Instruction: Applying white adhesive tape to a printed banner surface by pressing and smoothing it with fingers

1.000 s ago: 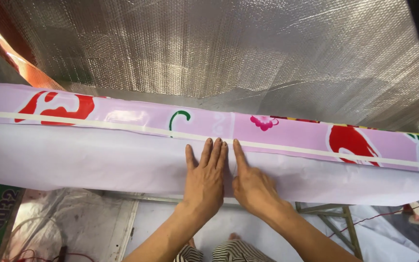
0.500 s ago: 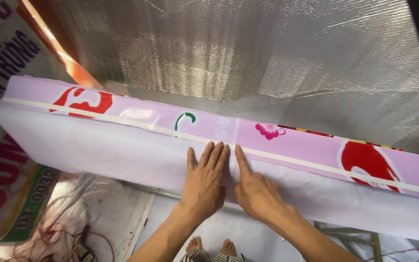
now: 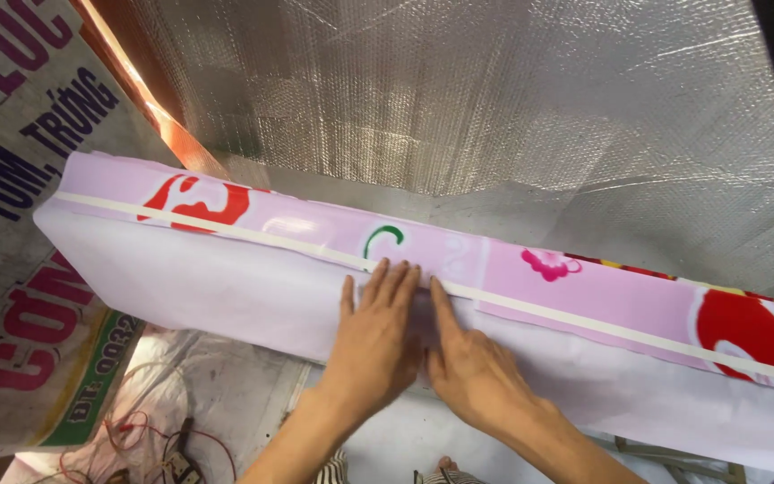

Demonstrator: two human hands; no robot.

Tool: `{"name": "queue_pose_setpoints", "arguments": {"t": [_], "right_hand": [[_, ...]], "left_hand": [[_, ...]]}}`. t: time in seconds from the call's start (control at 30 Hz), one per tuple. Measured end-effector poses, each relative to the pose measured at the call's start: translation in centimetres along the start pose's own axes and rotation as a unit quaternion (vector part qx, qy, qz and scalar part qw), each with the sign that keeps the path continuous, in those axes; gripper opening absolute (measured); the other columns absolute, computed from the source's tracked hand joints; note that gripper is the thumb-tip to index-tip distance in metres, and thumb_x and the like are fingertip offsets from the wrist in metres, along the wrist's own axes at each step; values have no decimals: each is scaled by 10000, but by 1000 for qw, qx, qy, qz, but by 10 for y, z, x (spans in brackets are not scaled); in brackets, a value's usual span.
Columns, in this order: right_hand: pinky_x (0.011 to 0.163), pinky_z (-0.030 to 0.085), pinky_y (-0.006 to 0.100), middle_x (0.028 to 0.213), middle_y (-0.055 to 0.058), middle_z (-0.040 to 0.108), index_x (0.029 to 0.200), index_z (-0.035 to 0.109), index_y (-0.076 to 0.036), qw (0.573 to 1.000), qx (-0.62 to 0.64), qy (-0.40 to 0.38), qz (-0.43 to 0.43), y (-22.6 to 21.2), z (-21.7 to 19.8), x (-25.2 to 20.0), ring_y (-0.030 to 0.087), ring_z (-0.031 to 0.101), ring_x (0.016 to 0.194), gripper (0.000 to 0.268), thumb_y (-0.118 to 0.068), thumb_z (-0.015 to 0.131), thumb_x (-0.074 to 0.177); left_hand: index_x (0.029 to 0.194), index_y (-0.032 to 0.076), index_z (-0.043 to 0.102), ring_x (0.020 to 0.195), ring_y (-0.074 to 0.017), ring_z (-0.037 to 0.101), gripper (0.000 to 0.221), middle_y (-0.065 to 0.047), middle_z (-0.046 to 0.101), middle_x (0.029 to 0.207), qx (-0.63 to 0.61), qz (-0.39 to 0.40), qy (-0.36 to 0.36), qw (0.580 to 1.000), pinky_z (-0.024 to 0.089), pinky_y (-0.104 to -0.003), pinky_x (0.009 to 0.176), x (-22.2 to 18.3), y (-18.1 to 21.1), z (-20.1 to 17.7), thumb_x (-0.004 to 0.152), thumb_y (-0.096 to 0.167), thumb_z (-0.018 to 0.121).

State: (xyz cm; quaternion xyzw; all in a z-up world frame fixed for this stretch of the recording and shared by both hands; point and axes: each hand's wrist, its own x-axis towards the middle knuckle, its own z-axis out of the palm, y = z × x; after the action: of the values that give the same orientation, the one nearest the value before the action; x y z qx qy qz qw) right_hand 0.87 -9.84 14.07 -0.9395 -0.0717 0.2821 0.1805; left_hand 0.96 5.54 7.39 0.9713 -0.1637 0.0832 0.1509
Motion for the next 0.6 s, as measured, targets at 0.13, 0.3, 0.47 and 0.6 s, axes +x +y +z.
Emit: {"name": "queue_pose_setpoints", "arguments": {"t": [0.13,0.3,0.47,0.6], "right_hand": [[821,492,554,875,191,740,1684,-19,-300,999,-12,23,-42,-43,21,23,472,672,883,885,-308,500,966],[810,491,493,708,102,743,1673,61,-384,997,57,40,22,-143,39,48,408,693,799,867,-307,484,920],[809,483,474,652,131,682,1672,72,-476,985,124,41,109,-258,61,65,440,646,734,897,-288,466,889],[733,476,489,608,112,640,1681,96,-321,987,138,72,36,-295,88,70,405,621,650,855,-250,504,933]], "left_hand": [[1541,82,387,1510,-387,292,788,-187,394,1594,-52,-56,43,996,244,-668,1135,-12,-80,-37,820,222,673],[1390,62,589,1347,-440,494,562,-215,565,1416,-97,-57,174,978,371,-536,1120,-31,-218,-87,840,163,649],[1411,76,553,1463,-414,386,561,-172,520,1489,-58,-58,142,986,292,-641,1149,-44,-325,-121,864,179,615],[1533,87,437,1546,-392,239,749,-176,381,1626,-37,37,86,995,192,-646,1191,-39,-338,-123,905,441,641]]}}
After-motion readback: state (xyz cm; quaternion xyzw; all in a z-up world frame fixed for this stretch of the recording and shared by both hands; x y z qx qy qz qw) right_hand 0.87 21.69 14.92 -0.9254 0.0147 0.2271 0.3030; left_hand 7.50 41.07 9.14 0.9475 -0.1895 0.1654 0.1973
